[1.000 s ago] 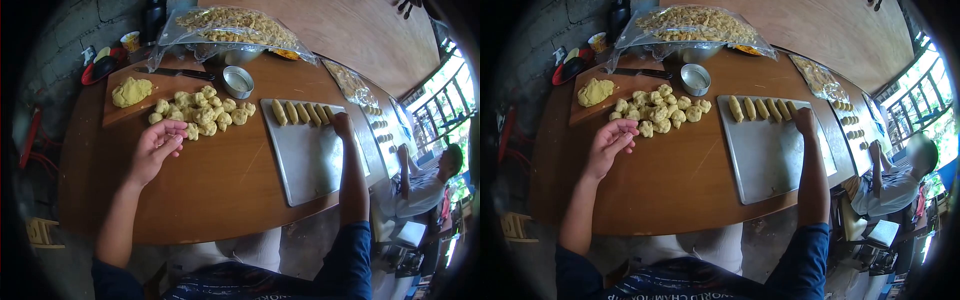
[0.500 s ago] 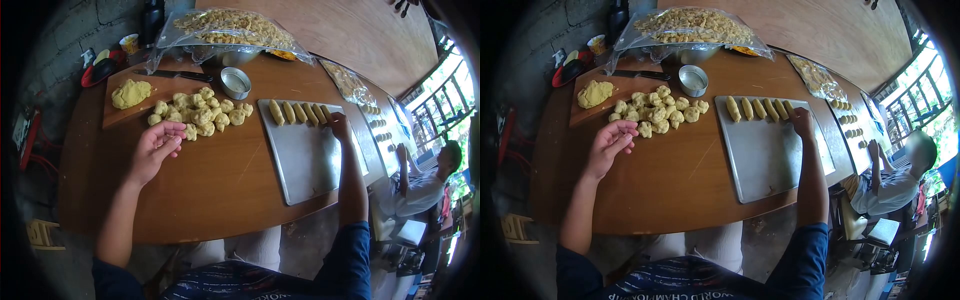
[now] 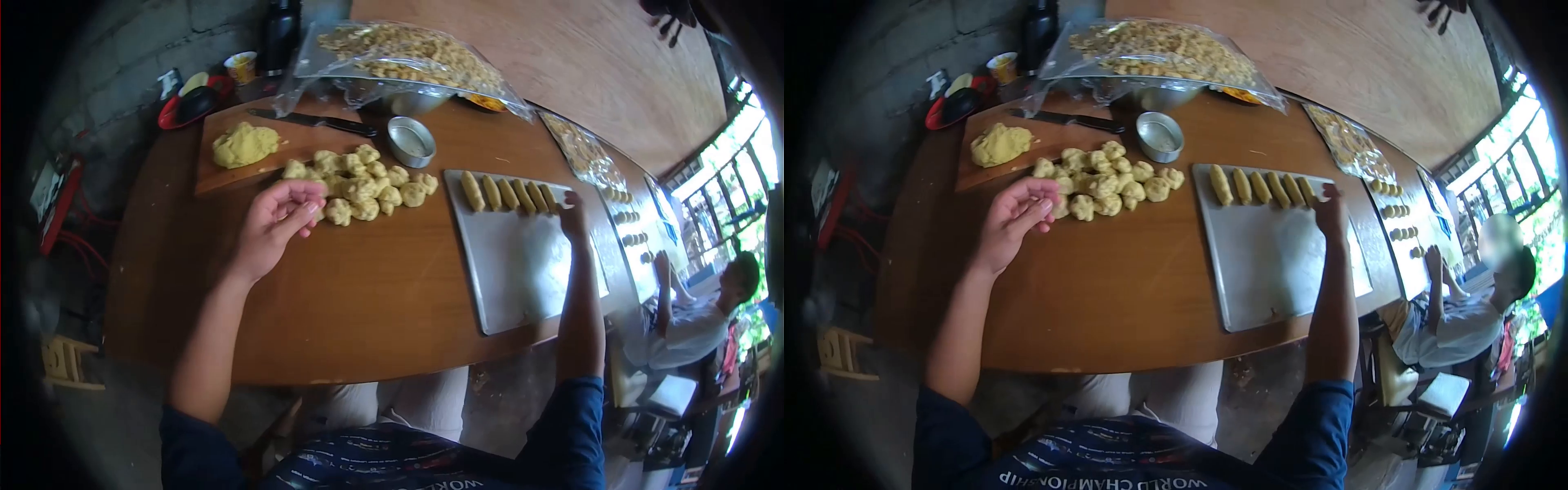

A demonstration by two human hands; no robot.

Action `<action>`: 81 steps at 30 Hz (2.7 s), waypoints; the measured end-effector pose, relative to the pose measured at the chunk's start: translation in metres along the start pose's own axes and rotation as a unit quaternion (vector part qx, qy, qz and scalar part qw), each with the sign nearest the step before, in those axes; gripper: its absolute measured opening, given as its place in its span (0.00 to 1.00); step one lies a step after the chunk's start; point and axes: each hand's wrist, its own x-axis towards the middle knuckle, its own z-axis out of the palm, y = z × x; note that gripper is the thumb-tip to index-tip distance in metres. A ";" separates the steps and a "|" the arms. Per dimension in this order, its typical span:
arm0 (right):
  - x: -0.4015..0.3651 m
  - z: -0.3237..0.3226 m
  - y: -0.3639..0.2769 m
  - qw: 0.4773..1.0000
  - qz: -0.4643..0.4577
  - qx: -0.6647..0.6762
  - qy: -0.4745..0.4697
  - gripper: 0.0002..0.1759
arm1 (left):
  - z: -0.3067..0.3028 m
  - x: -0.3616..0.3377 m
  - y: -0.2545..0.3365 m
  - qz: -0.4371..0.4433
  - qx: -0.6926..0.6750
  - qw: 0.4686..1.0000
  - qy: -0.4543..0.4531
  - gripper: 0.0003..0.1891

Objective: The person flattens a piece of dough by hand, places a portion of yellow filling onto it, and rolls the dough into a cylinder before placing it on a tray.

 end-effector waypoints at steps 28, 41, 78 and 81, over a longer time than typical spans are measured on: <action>-0.139 -0.030 -0.442 0.827 -0.252 0.415 -0.284 0.21 | -0.014 -0.003 0.001 -0.016 0.247 0.967 -0.065 0.22; -0.136 -0.025 -0.436 0.767 -0.179 0.507 -0.350 0.22 | -0.003 -0.004 0.006 -0.076 -0.021 0.990 -0.113 0.18; -0.129 -0.031 -0.429 0.680 -0.083 0.585 -0.433 0.10 | 0.009 -0.006 -0.009 -0.037 -0.024 0.994 -0.103 0.11; -0.126 -0.031 -0.429 0.692 -0.075 0.565 -0.443 0.14 | 0.016 -0.008 -0.003 0.011 0.030 0.998 -0.057 0.10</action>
